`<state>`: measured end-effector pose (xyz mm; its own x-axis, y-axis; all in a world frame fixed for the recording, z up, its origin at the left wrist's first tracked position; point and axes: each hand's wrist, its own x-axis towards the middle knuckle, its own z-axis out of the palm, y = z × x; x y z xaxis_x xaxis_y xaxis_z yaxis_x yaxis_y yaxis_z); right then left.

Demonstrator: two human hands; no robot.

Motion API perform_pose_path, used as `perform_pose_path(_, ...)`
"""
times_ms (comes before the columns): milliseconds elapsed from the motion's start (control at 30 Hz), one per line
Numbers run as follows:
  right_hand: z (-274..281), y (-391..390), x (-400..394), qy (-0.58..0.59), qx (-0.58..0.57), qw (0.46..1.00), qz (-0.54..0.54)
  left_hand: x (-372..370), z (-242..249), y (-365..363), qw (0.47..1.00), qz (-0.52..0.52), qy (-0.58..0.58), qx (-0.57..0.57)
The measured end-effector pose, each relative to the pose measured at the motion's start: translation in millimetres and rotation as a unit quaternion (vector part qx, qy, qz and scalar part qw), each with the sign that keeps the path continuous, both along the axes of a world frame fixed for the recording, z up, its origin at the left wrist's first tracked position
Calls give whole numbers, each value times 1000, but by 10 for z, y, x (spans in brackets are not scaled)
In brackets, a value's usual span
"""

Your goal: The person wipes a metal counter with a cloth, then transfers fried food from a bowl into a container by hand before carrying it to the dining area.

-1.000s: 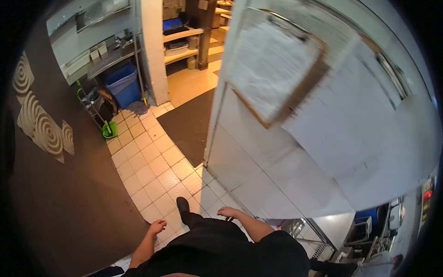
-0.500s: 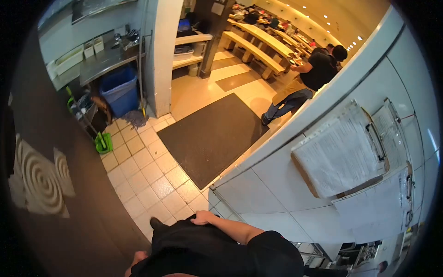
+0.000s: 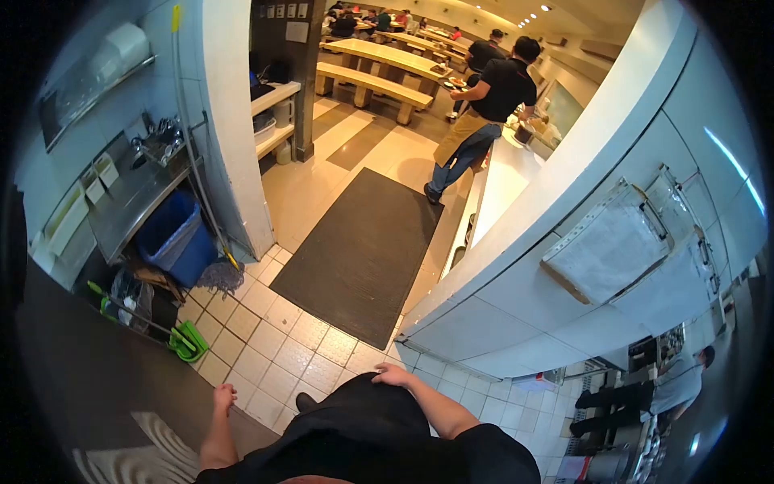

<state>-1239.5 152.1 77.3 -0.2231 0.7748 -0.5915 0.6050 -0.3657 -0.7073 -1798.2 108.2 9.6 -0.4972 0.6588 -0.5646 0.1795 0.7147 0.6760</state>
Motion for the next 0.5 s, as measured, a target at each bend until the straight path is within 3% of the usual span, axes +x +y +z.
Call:
perform_pose_path(33,-125,26,116,-1,-48,994,-94,-54,257,229,1000,20,-9,11)
perform_pose_path(100,-789,-111,545,-90,46,983,-152,-196,381,552,1000,0,-15,-3)
perform_pose_path(167,-587,-285,734,-260,9,959,-116,-345,286,766,996,-78,-5,-52)
perform_pose_path(233,-582,-506,874,-352,-46,935,-8,-430,-58,892,985,-137,18,-102)
perform_pose_path(300,-833,-754,996,-394,-87,904,144,-467,-445,888,982,-129,-77,-113)
perform_pose_path(367,-1694,-1064,1240,-304,-156,920,195,-396,-630,907,928,-292,-118,-198)
perform_pose_path(433,-1488,-1056,1028,-142,-306,940,-46,-85,-406,918,867,-440,-75,-220)
perform_pose_path(467,-1190,-1119,789,-51,-372,913,-162,-75,-418,1034,819,-530,-72,-208)
perform_pose_path(500,-909,-1437,627,-44,-373,912,-163,-62,-661,1115,762,-613,-71,-195)
